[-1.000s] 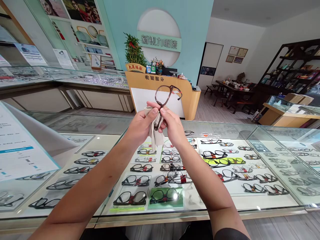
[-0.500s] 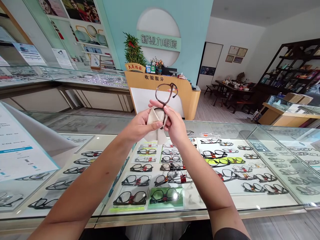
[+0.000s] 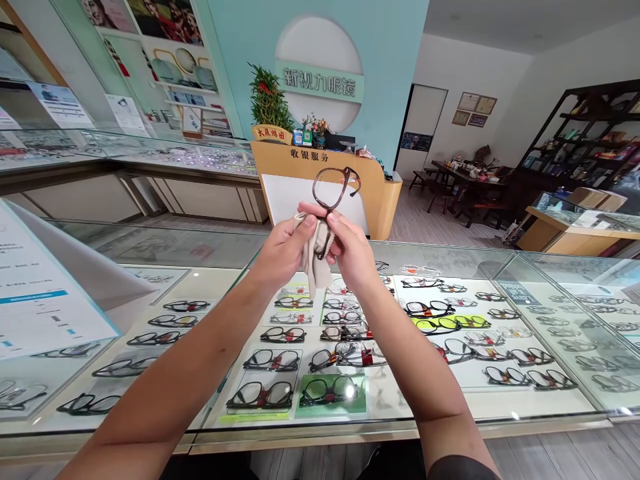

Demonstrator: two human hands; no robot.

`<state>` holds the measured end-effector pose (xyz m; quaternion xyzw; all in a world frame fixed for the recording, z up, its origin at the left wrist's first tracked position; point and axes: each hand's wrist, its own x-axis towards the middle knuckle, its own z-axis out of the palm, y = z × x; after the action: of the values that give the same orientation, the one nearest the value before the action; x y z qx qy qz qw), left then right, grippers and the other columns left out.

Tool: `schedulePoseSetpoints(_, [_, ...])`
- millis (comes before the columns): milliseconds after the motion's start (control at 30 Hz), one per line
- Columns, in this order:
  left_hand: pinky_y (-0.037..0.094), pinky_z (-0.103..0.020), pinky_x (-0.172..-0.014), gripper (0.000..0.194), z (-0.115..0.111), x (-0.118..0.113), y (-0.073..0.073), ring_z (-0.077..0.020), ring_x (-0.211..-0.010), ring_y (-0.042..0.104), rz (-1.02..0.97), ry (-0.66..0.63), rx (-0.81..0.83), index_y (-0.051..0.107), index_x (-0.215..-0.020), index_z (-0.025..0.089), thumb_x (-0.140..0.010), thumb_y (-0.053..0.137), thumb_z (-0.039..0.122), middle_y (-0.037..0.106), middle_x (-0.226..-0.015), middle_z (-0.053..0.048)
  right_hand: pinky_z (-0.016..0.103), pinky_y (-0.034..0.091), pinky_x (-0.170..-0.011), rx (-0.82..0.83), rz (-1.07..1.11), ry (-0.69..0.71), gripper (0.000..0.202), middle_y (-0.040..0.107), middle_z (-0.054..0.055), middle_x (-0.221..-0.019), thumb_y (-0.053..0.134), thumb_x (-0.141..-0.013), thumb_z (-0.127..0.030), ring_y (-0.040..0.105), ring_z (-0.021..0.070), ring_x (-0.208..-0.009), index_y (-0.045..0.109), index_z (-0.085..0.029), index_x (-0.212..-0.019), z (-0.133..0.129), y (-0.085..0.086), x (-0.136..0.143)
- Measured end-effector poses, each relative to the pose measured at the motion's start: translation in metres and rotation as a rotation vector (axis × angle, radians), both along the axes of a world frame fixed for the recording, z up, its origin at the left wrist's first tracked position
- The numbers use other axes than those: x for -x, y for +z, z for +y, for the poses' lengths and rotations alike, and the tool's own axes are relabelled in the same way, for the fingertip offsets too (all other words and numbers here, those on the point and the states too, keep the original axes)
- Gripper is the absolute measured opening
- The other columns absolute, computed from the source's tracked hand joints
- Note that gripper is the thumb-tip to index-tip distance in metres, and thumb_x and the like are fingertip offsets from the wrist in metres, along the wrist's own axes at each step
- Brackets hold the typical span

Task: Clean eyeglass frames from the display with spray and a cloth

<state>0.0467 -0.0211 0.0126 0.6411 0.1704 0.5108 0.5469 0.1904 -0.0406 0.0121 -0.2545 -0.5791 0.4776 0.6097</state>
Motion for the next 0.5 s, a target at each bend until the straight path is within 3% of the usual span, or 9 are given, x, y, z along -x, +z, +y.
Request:
schedulePoseSetpoints(167, [0.063,-0.031,-0.076,0.053,0.009,0.019,0.003,-0.0252,-0.094,0.081,0.127,-0.142,-0.052,0.074,-0.117,0.014,-0.094,0.082,0.061,0.084,-0.105,-0.013,0.028,0.049,-0.057,-0.007,0.029,0.024,0.045,0.081,0.005,-0.130,0.065,-0.099,-0.060,0.072,0.0204,-0.092,0.084,-0.027,-0.123,0.001,0.003,-0.005])
schedulePoseSetpoints(233, [0.064,-0.032,-0.083,0.051,0.011,0.020,0.003,-0.0258,-0.100,0.081,0.138,-0.143,-0.105,0.074,-0.121,0.014,-0.092,0.086,0.054,0.084,-0.108,-0.013,0.027,0.048,-0.055,-0.002,0.033,0.027,0.045,0.079,0.005,-0.136,0.065,-0.099,-0.060,0.072,0.0198,-0.091,0.083,-0.028,-0.125,0.002,0.003,-0.004])
schedulePoseSetpoints(300, [0.064,-0.031,-0.084,0.048,0.011,0.016,0.001,-0.0240,-0.095,0.082,0.125,-0.119,-0.128,0.073,-0.120,0.015,-0.091,0.089,0.049,0.084,-0.105,-0.011,0.027,0.042,-0.049,0.008,0.043,0.026,0.047,0.079,0.005,-0.138,0.064,-0.100,-0.061,0.066,0.0160,-0.076,0.083,-0.028,-0.128,0.002,0.002,-0.002])
schedulePoseSetpoints(400, [0.062,-0.028,-0.072,0.042,0.007,0.005,-0.003,-0.0182,-0.077,0.078,0.052,-0.051,-0.110,0.071,-0.106,0.016,-0.091,0.088,0.051,0.084,-0.094,-0.008,0.028,0.034,-0.044,0.007,0.090,0.043,0.046,0.079,0.004,-0.139,0.063,-0.101,-0.060,0.048,0.0105,-0.060,0.082,-0.029,-0.129,0.003,-0.001,0.004])
schedulePoseSetpoints(500, [0.056,-0.025,-0.058,0.047,0.001,-0.003,-0.003,-0.0142,-0.060,0.071,-0.006,0.060,-0.080,0.067,-0.092,0.017,-0.092,0.084,0.061,0.081,-0.082,-0.006,0.028,0.037,-0.044,0.020,0.122,0.058,0.045,0.078,0.002,-0.140,0.066,-0.100,-0.060,0.039,0.0097,-0.057,0.082,-0.030,-0.129,0.002,-0.003,0.009])
